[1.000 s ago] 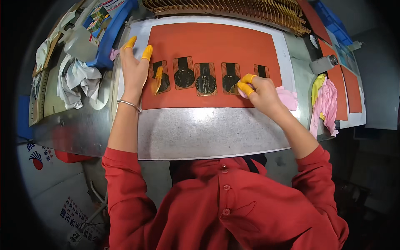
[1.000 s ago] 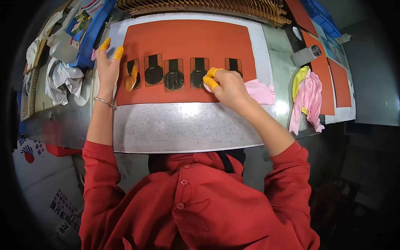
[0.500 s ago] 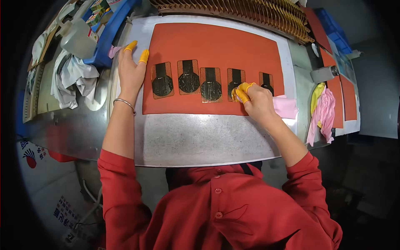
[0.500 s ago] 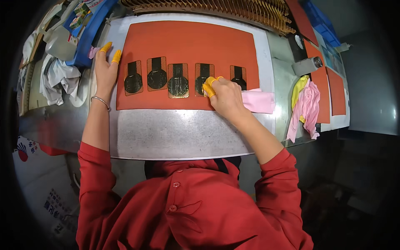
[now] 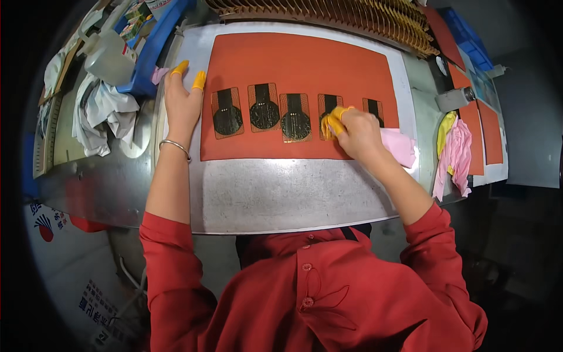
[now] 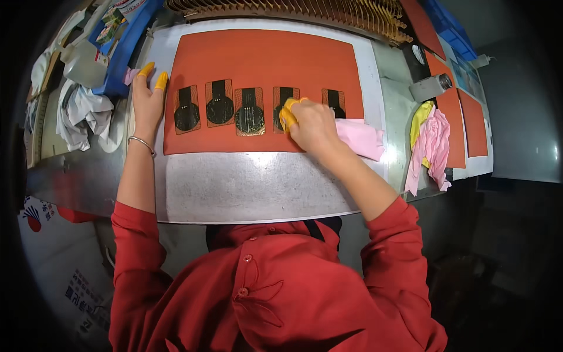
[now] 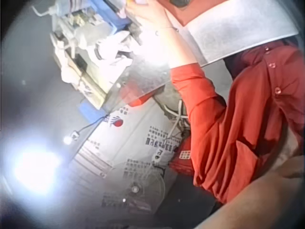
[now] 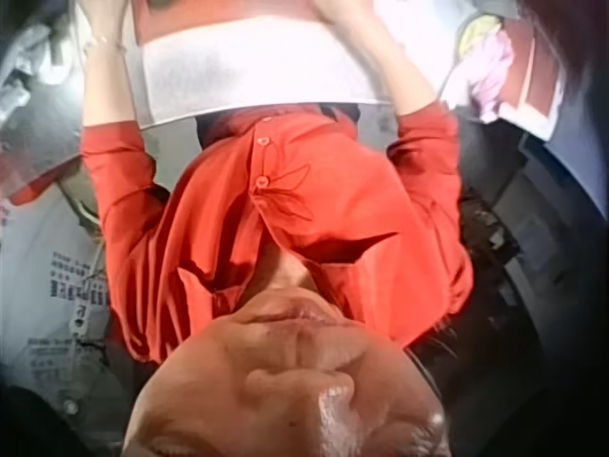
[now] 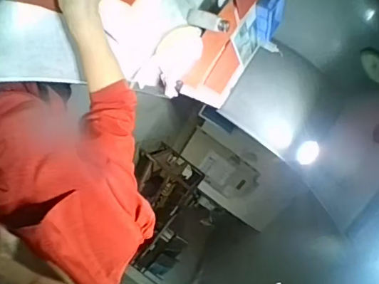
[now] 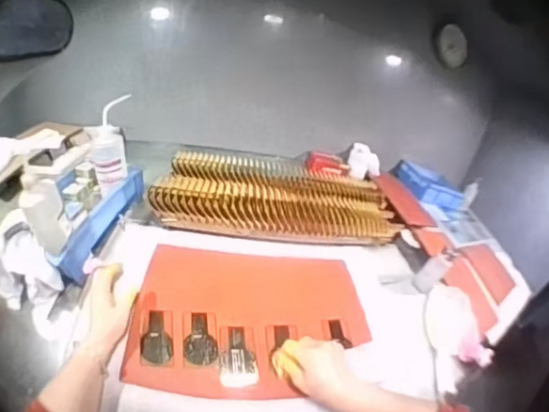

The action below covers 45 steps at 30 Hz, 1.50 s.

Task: The person cleans a series of small, dark, bottle-shaped decorative items arranged on a red mat. They use a yellow cloth to wipe each item individually, frequently applying liquid from a squeeze bottle to the cloth. The person works methodically from left to right across the row of items.

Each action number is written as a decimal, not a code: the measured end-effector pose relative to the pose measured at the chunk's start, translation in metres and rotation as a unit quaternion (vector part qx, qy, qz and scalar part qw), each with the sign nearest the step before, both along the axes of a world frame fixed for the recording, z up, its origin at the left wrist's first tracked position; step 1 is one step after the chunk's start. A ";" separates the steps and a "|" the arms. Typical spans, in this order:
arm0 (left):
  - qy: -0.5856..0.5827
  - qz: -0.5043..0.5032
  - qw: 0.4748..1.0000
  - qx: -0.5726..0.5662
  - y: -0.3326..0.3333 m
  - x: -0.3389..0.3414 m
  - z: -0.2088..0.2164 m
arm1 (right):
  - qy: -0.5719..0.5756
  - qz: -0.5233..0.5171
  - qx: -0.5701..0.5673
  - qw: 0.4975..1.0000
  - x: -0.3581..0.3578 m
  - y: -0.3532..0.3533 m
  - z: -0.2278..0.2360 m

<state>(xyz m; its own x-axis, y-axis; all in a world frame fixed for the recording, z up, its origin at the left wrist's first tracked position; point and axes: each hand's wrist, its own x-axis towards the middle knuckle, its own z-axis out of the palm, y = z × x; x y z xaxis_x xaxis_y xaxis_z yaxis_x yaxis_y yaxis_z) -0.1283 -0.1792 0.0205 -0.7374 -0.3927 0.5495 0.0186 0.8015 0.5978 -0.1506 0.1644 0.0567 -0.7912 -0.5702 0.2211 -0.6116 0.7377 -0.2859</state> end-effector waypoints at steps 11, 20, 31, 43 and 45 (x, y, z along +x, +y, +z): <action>-0.033 0.012 0.998 0.046 0.000 0.002 0.000 | -0.013 0.023 0.026 0.999 -0.003 0.005 0.001; -0.031 0.015 0.999 0.037 -0.001 0.001 -0.004 | -0.025 0.047 0.029 0.998 -0.007 0.005 0.002; -0.032 0.005 0.999 0.036 -0.006 -0.004 -0.006 | 0.011 0.055 0.009 0.998 -0.004 0.006 0.003; -0.040 0.020 0.999 0.018 -0.003 -0.003 -0.004 | -0.005 0.069 0.001 0.998 0.011 0.013 0.007; -0.061 0.030 0.998 0.014 -0.002 -0.003 -0.001 | 0.008 0.072 -0.009 0.997 0.007 0.017 -0.001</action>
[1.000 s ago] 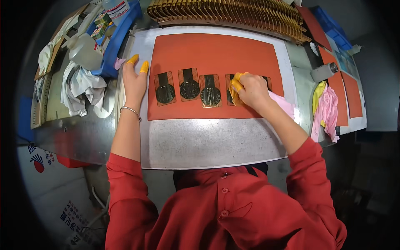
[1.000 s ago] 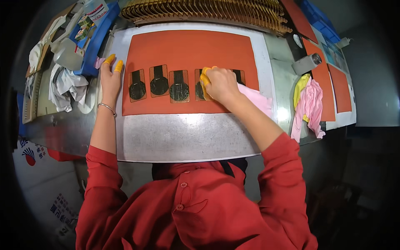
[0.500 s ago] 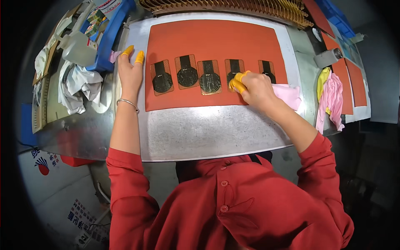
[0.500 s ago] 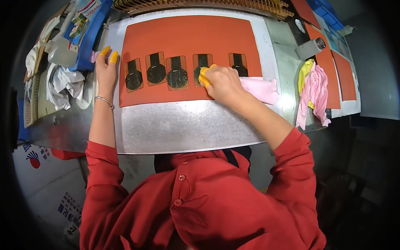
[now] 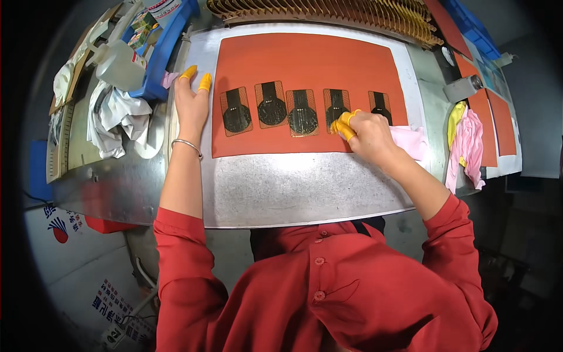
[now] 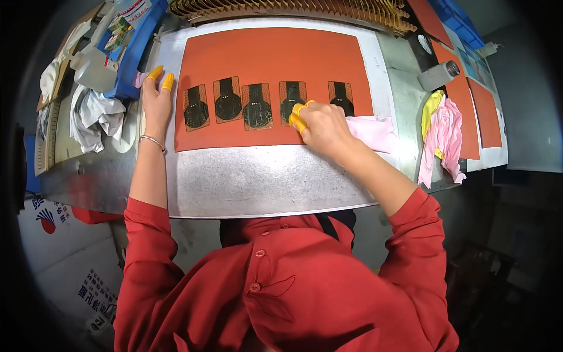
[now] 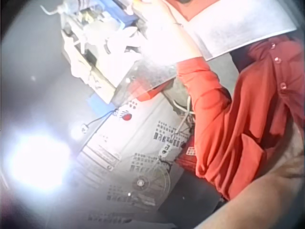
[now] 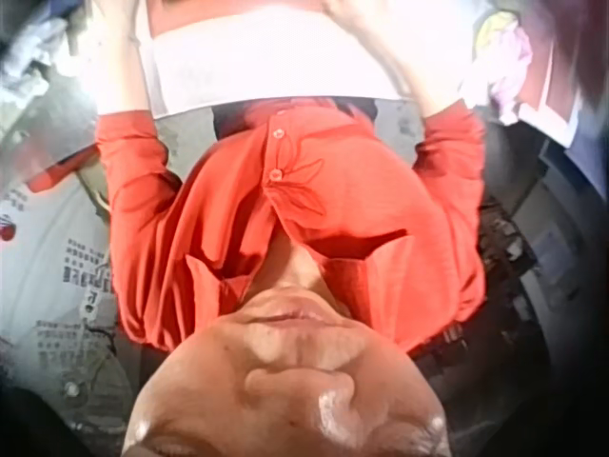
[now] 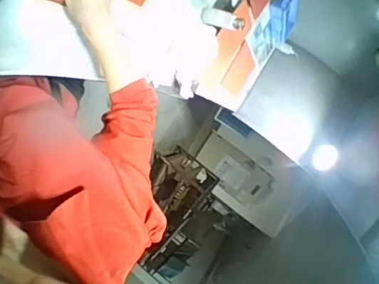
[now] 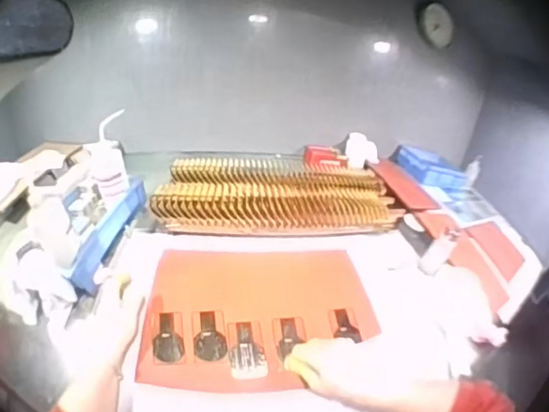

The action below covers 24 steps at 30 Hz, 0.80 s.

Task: The person cleans a series of small, dark, bottle-shaped decorative items arranged on a red mat. They use a yellow cloth to wipe each item individually, frequently applying liquid from a squeeze bottle to the cloth. The person works methodically from left to right across the row of items.

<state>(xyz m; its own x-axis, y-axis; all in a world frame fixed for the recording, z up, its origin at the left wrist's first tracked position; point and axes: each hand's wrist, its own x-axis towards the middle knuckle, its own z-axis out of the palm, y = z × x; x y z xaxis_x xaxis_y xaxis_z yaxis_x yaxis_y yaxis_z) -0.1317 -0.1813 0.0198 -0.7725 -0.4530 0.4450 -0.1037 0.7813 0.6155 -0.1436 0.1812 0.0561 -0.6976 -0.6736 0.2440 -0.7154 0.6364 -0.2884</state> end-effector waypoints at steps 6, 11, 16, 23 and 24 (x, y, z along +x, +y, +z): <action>0.029 -0.017 0.999 0.043 -0.001 0.001 -0.002 | -0.007 0.013 -0.007 1.000 -0.001 -0.005 0.007; 0.028 -0.021 0.999 0.040 0.003 0.001 0.003 | 0.007 -0.013 0.013 1.000 -0.038 -0.014 0.005; 0.028 -0.021 0.999 0.018 -0.001 0.000 0.000 | -0.020 -0.008 0.037 0.999 -0.030 -0.011 0.007; 0.029 -0.021 0.999 0.025 -0.003 0.000 -0.004 | -0.042 0.022 0.021 0.999 -0.001 -0.005 0.010; 0.029 -0.024 0.999 0.027 -0.001 -0.001 -0.001 | -0.044 0.015 0.012 0.999 0.001 -0.005 0.013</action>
<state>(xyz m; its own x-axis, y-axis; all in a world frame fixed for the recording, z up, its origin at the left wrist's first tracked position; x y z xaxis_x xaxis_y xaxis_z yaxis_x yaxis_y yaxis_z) -0.1330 -0.1819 0.0192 -0.7674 -0.4416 0.4648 -0.0309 0.7496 0.6611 -0.1421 0.1762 0.0689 -0.6950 -0.6995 0.1665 -0.7068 0.6221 -0.3368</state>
